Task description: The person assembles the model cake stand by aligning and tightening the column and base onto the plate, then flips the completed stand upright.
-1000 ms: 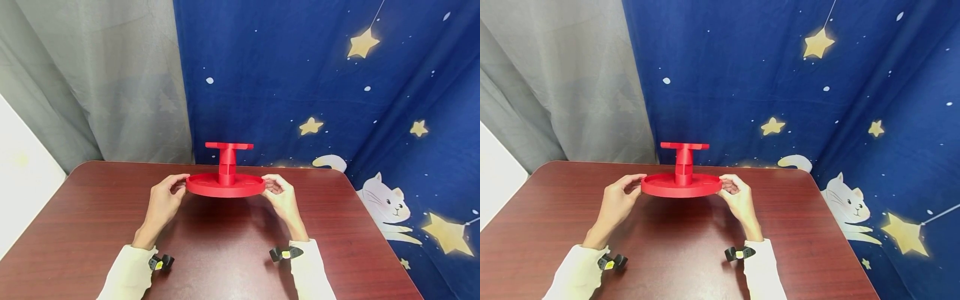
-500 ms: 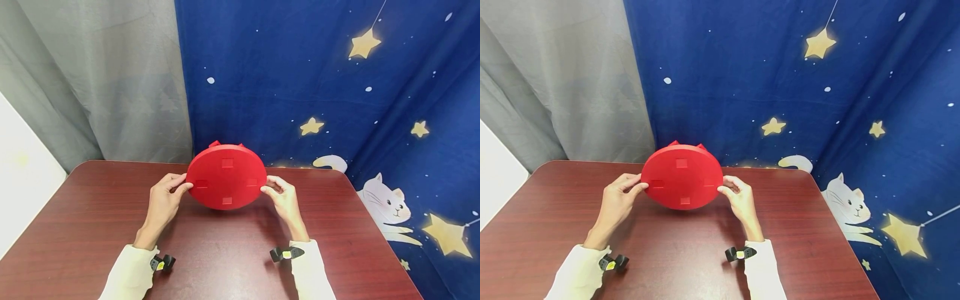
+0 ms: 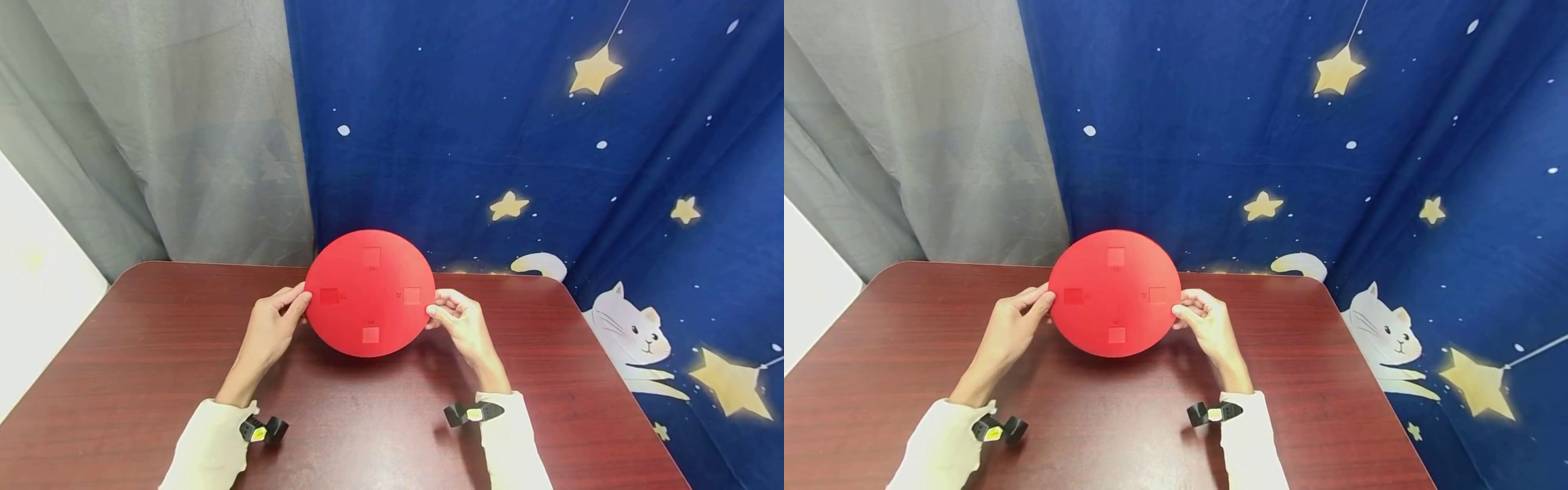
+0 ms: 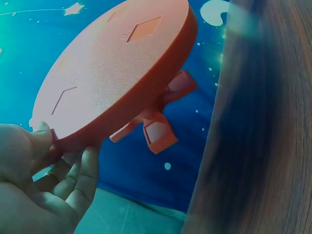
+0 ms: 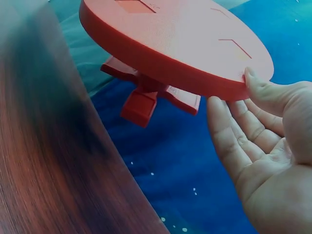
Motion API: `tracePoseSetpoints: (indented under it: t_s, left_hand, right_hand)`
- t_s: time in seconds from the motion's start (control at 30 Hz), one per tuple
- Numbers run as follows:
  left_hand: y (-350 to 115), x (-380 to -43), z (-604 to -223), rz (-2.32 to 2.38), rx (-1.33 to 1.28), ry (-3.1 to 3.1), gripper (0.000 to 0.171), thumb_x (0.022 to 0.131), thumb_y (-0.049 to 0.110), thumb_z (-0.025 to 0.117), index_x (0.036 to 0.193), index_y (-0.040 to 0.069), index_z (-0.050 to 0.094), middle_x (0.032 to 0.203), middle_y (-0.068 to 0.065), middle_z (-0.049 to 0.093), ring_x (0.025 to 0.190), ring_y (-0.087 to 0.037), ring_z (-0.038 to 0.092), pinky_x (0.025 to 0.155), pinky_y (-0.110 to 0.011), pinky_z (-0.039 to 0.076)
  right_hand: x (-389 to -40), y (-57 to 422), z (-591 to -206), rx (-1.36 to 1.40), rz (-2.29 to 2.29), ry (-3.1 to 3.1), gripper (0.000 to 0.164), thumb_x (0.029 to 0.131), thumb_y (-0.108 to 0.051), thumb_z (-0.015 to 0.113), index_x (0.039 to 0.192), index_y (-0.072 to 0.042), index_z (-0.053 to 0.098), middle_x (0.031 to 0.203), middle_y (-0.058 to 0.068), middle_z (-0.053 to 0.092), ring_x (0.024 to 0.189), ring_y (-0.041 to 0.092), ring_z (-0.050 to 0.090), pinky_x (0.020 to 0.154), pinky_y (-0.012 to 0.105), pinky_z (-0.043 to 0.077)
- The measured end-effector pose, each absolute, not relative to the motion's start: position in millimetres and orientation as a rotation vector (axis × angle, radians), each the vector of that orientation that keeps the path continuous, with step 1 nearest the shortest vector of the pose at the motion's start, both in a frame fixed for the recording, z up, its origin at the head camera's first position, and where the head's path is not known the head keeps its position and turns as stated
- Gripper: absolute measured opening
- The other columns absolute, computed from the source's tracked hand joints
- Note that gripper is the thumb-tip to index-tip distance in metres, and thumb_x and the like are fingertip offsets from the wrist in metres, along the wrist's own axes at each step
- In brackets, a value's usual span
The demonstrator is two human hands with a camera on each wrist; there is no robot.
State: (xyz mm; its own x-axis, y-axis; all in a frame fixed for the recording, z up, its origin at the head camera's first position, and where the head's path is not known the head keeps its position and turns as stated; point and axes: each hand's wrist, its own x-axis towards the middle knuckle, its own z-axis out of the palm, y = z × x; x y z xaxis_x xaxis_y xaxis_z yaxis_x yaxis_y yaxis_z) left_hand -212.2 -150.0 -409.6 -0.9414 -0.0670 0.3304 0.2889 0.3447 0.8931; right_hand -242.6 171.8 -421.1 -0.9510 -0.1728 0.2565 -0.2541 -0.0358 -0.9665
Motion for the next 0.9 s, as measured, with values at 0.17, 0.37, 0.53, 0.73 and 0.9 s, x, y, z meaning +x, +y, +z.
tracePoseSetpoints:
  t_s: [0.17,0.37,0.53,0.73,0.9]
  left_hand:
    - [-152.1,-212.5,-408.6,-1.718,-0.213,-2.343,0.039,0.101,0.018,0.059,0.135,-0.002,0.059,0.105,-0.018,0.066,0.073,-0.013,0.063,0.068,-0.018,0.054]
    - [-152.6,-212.9,-407.1,-1.881,-0.215,-2.369,0.043,0.102,0.015,0.055,0.141,-0.002,0.051,0.111,-0.018,0.06,0.076,-0.012,0.061,0.07,-0.018,0.052]
    - [-152.2,-213.8,-407.4,-1.976,-0.209,-2.32,0.042,0.103,0.014,0.054,0.141,-0.002,0.052,0.111,-0.012,0.06,0.075,-0.009,0.06,0.073,-0.022,0.056]
    - [-153.2,-213.5,-407.0,-2.019,-0.229,-2.321,0.041,0.104,0.015,0.05,0.142,-0.002,0.051,0.101,0.002,0.061,0.074,-0.013,0.06,0.077,-0.021,0.051]
    - [-153.1,-213.8,-408.6,-2.057,-0.234,-2.332,0.042,0.105,0.015,0.048,0.144,-0.002,0.048,0.109,-0.008,0.06,0.075,-0.013,0.059,0.08,-0.02,0.049]
  right_hand:
    - [-242.6,171.9,-422.5,0.482,2.233,-2.11,0.027,0.09,0.007,0.065,0.113,0.018,0.056,0.085,-0.001,0.069,0.069,0.011,0.069,0.065,0.03,0.061]
    - [-244.2,173.8,-424.5,0.465,2.265,-2.118,0.025,0.093,0.003,0.064,0.114,0.015,0.057,0.084,-0.003,0.07,0.07,0.01,0.069,0.063,0.029,0.06]
    - [-246.3,175.9,-426.6,0.44,2.312,-2.115,0.017,0.094,0.0,0.064,0.11,0.006,0.061,0.084,-0.002,0.072,0.072,0.01,0.07,0.063,0.027,0.06]
    - [-246.8,175.6,-426.5,0.391,2.332,-2.131,0.017,0.095,-0.005,0.064,0.109,0.005,0.062,0.084,-0.002,0.072,0.074,0.011,0.071,0.064,0.027,0.059]
    - [-246.7,175.4,-426.8,0.345,2.339,-2.149,0.02,0.096,-0.005,0.063,0.109,0.01,0.06,0.082,-0.002,0.072,0.074,0.011,0.071,0.064,0.026,0.059]
